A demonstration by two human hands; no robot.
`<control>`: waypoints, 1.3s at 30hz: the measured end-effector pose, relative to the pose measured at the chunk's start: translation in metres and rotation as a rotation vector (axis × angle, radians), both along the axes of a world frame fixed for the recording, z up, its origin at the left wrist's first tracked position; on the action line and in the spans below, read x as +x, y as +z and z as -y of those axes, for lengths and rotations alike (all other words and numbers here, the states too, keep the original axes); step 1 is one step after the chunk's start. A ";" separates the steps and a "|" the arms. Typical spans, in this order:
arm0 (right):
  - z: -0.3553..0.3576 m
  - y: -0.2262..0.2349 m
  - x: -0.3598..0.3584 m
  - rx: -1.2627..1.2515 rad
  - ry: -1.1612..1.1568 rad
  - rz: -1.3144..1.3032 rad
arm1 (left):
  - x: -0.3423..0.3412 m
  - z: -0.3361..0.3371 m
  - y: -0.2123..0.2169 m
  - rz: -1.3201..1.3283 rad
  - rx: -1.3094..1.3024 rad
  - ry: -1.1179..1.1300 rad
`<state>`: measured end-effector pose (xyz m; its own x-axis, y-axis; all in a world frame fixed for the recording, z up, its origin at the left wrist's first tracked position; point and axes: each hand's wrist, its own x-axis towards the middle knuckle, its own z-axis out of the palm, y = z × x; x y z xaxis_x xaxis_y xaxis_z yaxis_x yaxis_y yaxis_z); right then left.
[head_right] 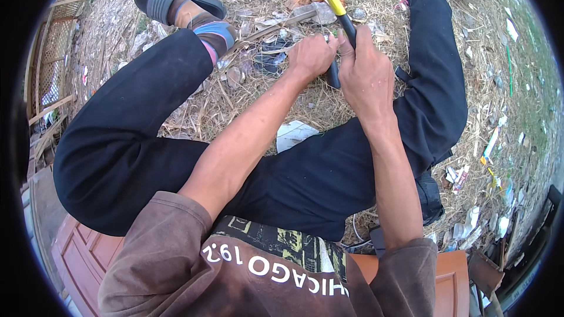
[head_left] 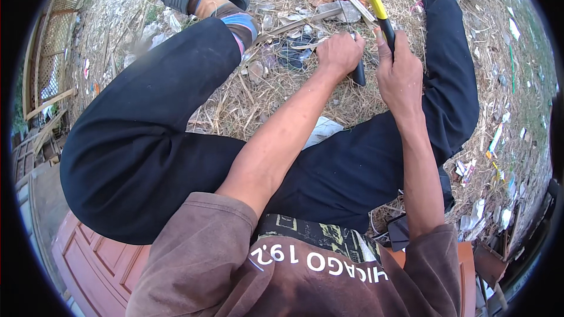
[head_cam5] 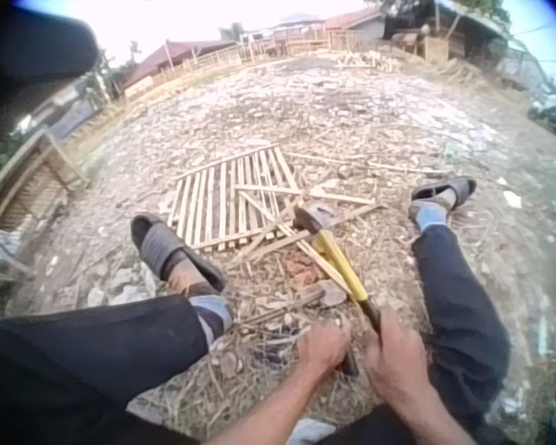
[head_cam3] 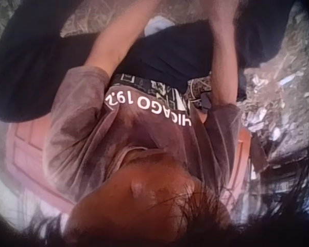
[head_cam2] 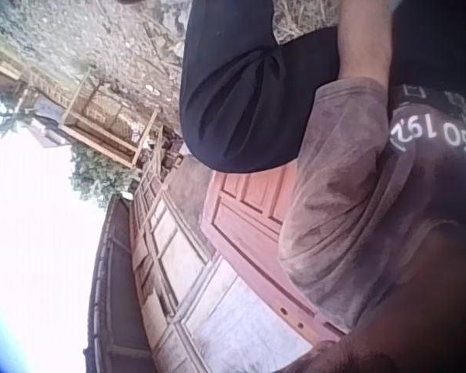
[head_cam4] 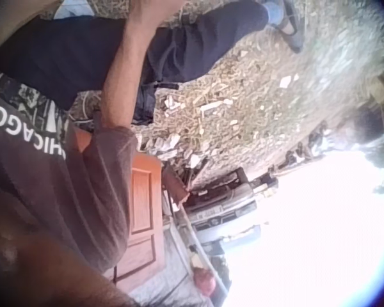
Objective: The person strips layers off a bamboo stick using a knife by hand, while sitting on the ground with other bamboo pieces nearby.
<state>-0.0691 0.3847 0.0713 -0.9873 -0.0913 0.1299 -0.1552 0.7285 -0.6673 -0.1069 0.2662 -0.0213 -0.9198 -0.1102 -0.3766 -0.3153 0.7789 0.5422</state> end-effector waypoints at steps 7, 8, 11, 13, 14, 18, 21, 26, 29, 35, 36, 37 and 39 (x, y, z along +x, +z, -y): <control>-0.014 -0.032 0.003 0.190 -0.004 0.096 | -0.001 -0.002 -0.001 0.007 -0.006 0.002; -0.014 -0.025 0.002 0.092 -0.004 0.051 | 0.000 -0.004 -0.002 0.016 -0.005 0.001; -0.005 -0.005 0.007 -0.035 0.007 -0.008 | 0.001 0.001 -0.002 0.001 -0.011 0.009; -0.018 -0.038 0.011 0.122 0.005 0.067 | -0.001 -0.003 0.000 0.006 0.006 0.003; -0.017 -0.043 0.010 0.254 0.048 0.148 | 0.000 -0.003 -0.001 0.027 -0.011 0.009; -0.013 -0.033 0.002 0.068 -0.023 0.093 | -0.003 -0.004 -0.001 0.034 -0.006 0.008; -0.004 -0.003 0.007 -0.072 -0.021 0.069 | 0.000 -0.001 0.004 0.026 -0.001 0.002; -0.021 -0.057 0.006 0.179 0.040 0.187 | -0.001 -0.003 -0.004 -0.014 -0.054 -0.004; -0.007 -0.023 0.006 0.063 0.031 0.101 | 0.000 -0.003 -0.001 0.005 -0.053 -0.018; -0.026 -0.050 0.006 0.069 0.063 -0.029 | -0.003 -0.006 0.002 0.021 -0.076 -0.035; -0.027 -0.053 0.004 0.126 0.062 0.022 | -0.002 -0.007 0.001 0.030 -0.090 -0.028; -0.027 -0.054 0.003 0.184 0.061 0.074 | -0.003 -0.008 0.000 0.038 -0.105 -0.021; -0.019 -0.037 0.006 0.125 0.046 0.061 | -0.001 -0.006 -0.004 0.038 -0.108 -0.033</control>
<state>-0.0635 0.4033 0.0342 -0.9874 -0.1486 0.0541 -0.1521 0.7998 -0.5807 -0.1074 0.2719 -0.0255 -0.9089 -0.1222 -0.3987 -0.3075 0.8423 0.4427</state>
